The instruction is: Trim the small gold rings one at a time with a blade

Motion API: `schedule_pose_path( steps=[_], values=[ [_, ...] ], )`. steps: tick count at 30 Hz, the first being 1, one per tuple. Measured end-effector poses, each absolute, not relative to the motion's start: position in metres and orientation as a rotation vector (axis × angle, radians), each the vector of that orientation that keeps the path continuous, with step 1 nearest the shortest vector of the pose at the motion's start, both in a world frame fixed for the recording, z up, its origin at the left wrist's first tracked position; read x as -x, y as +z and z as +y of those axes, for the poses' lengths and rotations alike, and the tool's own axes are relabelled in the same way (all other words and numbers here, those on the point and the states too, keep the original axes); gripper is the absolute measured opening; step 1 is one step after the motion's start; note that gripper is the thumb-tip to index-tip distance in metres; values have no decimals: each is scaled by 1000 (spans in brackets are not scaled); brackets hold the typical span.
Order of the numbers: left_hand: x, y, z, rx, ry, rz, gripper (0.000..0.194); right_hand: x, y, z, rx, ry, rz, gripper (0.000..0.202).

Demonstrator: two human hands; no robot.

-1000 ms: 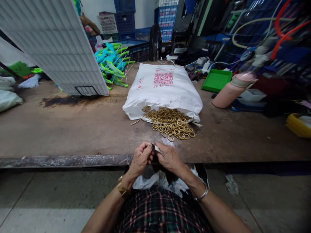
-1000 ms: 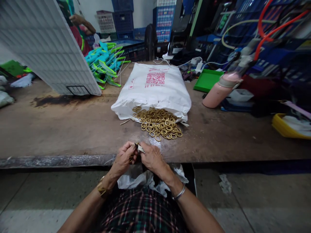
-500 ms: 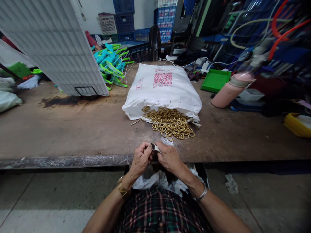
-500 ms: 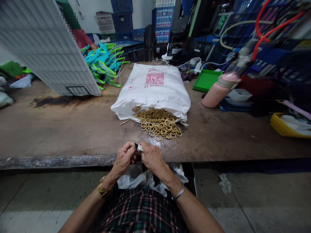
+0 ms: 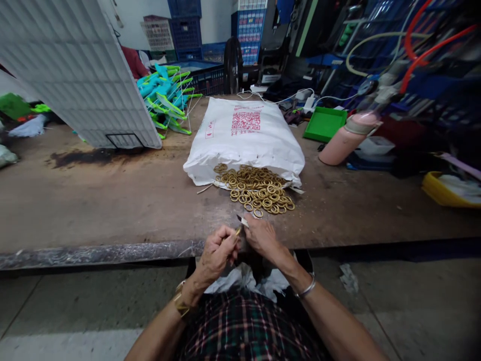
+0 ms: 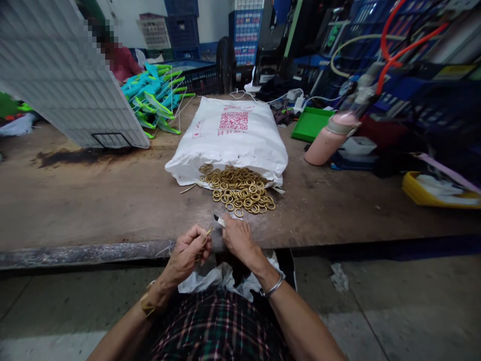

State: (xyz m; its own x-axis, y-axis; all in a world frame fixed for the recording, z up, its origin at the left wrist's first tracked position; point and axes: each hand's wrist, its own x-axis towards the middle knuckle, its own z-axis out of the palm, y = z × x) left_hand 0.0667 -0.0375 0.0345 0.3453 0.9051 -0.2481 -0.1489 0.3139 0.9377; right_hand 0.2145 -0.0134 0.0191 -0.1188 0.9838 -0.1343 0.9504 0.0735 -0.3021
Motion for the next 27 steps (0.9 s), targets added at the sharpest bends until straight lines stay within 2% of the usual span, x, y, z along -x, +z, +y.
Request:
schedule_pose_path(
  steps=[6, 12, 15, 19, 23, 27],
  values=[
    [-71, 33, -30, -682, 930, 844, 33, -230, 18, -11, 2267, 239, -1908, 23],
    [-68, 26, -26, -569, 912, 843, 28, -237, 17, -5, 2334, 234, -1915, 22],
    [-64, 25, -25, -449, 878, 797, 32, -237, 16, -3, 2360, 231, -1927, 18],
    [-61, 22, -23, -304, 868, 735, 25, -238, 14, -4, 2327, 211, -1955, 20],
    [-64, 21, -23, -317, 896, 762, 26, -240, 15, -7, 2218, 321, -1949, 19],
    [-71, 24, -23, -527, 929, 880, 28, -234, 17, -8, 1800, 660, -1801, 16]
  ],
)
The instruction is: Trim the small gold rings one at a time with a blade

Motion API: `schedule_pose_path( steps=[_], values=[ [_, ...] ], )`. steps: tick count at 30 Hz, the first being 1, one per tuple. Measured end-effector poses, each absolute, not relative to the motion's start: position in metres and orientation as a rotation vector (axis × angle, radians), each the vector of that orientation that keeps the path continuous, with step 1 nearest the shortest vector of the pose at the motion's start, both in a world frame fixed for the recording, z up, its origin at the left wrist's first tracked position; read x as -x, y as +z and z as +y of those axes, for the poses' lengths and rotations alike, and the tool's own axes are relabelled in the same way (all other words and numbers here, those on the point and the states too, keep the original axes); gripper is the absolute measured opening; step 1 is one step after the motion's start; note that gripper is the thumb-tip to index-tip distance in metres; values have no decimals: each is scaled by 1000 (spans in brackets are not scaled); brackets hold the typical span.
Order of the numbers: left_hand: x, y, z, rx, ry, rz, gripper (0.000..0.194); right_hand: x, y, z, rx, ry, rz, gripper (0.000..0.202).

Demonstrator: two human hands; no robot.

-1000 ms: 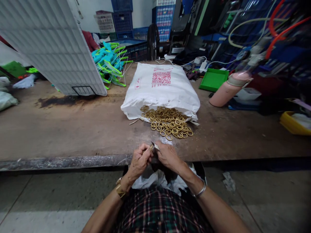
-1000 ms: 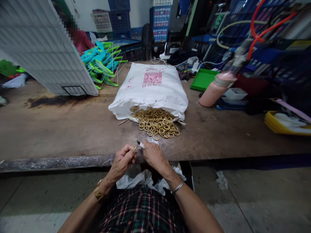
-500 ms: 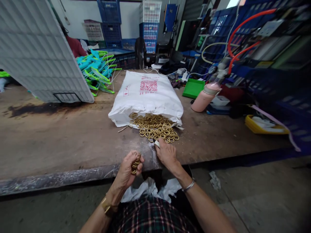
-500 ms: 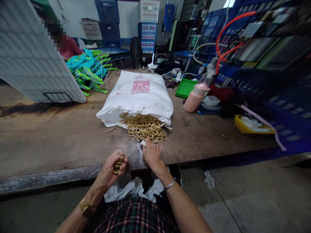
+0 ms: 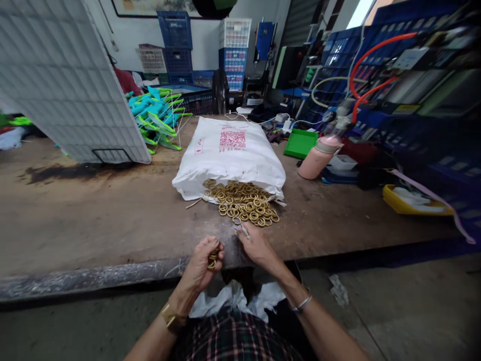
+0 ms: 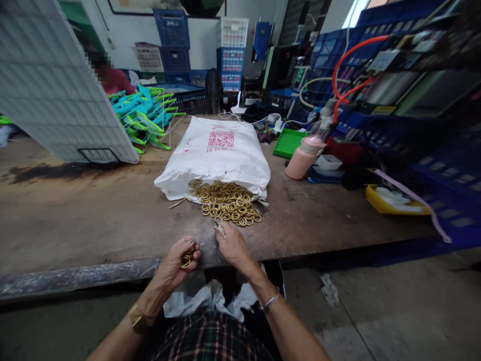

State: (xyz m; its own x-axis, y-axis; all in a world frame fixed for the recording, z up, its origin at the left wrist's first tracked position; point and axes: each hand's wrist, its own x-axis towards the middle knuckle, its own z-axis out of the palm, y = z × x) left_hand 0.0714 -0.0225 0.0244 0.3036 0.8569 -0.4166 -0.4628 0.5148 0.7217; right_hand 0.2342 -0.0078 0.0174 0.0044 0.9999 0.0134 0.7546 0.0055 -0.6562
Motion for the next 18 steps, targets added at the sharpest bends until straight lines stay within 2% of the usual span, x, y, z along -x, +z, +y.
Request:
schedule_pose_path(
  steps=[5, 7, 13, 18],
  values=[
    [-75, 23, -21, -957, 952, 1134, 38, -222, 24, -11, 1398, 1214, -1580, 18],
    [-74, 22, -21, -1046, 938, 1139, 35, -218, 26, -13, 1331, 1354, -1485, 20],
    [-72, 19, -25, -1102, 1016, 1203, 28, -207, 27, -16, 1310, 1504, -1259, 22],
    [-73, 19, -27, -1211, 1032, 1245, 24, -201, 24, -16, 1362, 1486, -1208, 30]
  ],
)
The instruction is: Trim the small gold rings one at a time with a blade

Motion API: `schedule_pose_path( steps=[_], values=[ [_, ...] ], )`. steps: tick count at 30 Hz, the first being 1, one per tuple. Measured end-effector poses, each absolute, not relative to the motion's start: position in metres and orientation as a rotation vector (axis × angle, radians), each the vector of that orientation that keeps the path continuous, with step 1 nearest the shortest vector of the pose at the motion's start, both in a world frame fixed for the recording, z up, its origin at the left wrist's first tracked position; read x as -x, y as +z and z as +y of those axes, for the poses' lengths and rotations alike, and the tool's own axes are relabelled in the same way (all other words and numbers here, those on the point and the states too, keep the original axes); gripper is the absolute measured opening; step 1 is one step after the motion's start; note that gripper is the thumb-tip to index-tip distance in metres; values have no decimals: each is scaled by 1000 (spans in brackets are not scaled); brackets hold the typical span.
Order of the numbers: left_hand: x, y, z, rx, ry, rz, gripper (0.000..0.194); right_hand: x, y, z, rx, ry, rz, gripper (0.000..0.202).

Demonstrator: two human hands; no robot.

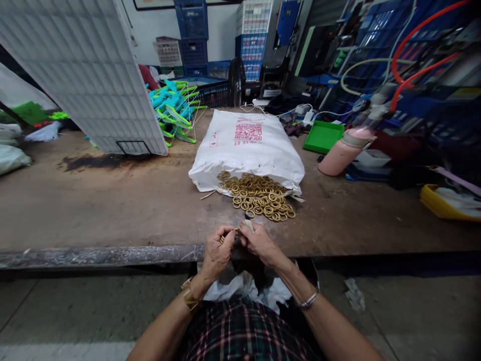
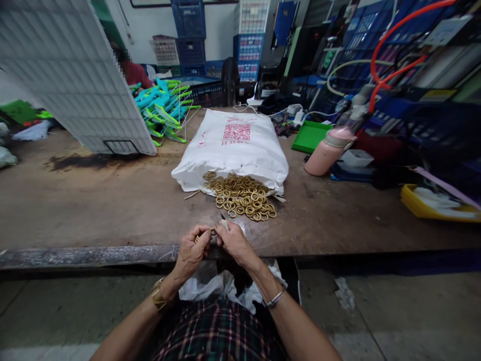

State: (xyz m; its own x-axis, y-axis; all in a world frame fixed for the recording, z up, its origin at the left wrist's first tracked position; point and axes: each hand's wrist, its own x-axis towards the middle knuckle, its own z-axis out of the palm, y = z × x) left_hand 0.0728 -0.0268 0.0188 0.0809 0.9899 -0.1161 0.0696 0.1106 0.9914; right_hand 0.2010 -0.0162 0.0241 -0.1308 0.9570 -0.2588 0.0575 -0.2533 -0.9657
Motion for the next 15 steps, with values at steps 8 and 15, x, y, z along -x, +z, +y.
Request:
schedule_pose_path(
  steps=[8, 15],
  values=[
    [-74, 24, -28, -1018, 896, 1098, 29, -203, 26, -12, 1484, 1157, -1442, 19],
    [-71, 24, -28, -945, 837, 1077, 30, -201, 15, -10, 1491, 985, -1579, 19]
  ],
)
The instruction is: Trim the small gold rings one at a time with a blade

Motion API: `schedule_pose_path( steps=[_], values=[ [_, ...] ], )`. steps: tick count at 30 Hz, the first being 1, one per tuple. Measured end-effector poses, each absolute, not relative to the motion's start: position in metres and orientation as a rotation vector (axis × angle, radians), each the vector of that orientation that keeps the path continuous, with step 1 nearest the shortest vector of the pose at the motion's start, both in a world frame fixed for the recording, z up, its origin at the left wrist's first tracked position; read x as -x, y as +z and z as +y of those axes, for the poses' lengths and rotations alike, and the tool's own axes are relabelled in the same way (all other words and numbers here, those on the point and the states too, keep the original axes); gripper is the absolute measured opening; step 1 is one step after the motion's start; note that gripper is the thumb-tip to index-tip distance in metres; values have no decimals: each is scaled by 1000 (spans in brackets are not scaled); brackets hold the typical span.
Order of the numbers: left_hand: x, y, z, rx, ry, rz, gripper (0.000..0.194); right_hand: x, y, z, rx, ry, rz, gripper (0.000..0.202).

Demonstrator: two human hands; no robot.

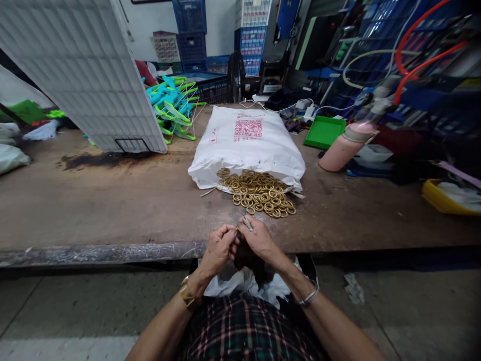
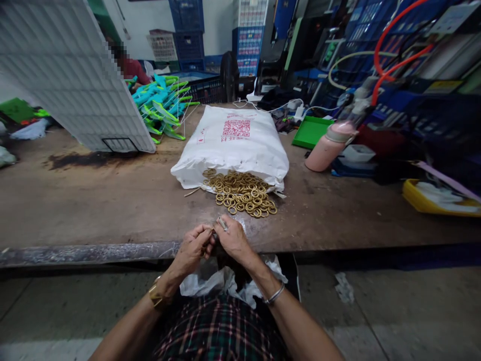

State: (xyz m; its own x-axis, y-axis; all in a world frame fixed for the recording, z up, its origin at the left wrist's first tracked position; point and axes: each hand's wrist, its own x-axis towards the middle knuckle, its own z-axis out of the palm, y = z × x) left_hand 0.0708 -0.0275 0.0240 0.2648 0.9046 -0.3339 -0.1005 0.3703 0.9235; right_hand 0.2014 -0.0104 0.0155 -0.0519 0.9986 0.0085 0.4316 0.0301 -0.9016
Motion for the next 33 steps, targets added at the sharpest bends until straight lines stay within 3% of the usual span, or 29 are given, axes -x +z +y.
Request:
schedule_pose_path(
  steps=[12, 19, 33],
  values=[
    [-69, 17, -29, -832, 884, 897, 32, -201, 27, -12, 1381, 1132, -1515, 21],
    [-68, 16, -26, -830, 937, 948, 36, -207, 16, -15, 1550, 825, -1777, 19],
    [-63, 15, -24, -1027, 903, 1026, 37, -207, 11, -23, 1569, 662, -2175, 18]
  ],
)
